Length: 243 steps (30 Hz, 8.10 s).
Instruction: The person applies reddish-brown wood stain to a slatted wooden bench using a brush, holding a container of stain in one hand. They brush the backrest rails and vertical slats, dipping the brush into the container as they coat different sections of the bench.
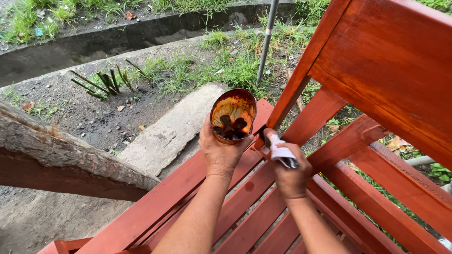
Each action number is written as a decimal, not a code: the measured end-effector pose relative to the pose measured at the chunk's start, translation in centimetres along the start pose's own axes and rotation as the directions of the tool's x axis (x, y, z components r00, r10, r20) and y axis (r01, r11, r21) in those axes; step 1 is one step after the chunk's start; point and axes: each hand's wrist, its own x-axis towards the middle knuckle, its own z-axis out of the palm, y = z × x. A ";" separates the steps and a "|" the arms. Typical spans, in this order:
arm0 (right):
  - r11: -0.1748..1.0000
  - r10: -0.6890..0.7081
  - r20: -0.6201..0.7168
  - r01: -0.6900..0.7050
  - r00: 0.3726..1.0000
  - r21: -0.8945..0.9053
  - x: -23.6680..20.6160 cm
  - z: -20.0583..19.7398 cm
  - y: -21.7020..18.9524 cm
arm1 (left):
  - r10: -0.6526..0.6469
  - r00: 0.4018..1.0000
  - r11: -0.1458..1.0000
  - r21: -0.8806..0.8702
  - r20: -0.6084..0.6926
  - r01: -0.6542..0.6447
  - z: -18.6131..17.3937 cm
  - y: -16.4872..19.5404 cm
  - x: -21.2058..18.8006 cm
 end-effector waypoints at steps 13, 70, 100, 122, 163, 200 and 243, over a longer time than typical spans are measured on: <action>0.948 -0.297 0.236 0.315 0.925 -0.043 -0.4 2.7 1.0 | -0.023 1.000 0.997 0.068 0.010 0.022 0.2 0.1 -0.4; 0.890 -0.047 0.487 0.257 0.872 -0.376 -4.4 0.5 2.9 | -0.061 0.983 0.995 0.093 0.176 0.045 0.8 1.1 -1.4; 0.873 -0.004 0.326 0.163 0.945 -0.460 -13.3 -13.6 5.8 | -0.037 0.929 0.999 -0.016 0.368 0.046 -0.1 5.3 -3.7; 0.798 0.184 0.260 0.010 0.948 -0.603 -20.3 -29.9 6.5 | -0.144 0.882 0.975 -0.090 0.449 0.205 1.9 11.3 -13.1; 0.996 -0.019 0.185 0.003 0.983 0.086 -13.0 -47.2 -7.9 | 0.119 0.824 0.993 -0.065 0.553 -0.100 1.4 13.9 -33.4; 0.878 0.191 -0.166 -0.093 0.967 0.469 -0.3 -25.1 -7.1 | -0.137 0.621 0.957 -0.057 0.772 0.283 -1.8 9.8 -10.1; 0.937 -0.023 0.393 0.156 0.919 -0.312 -3.7 -11.0 1.1 | -0.299 0.812 0.927 -0.049 0.501 0.372 -1.7 3.6 -6.0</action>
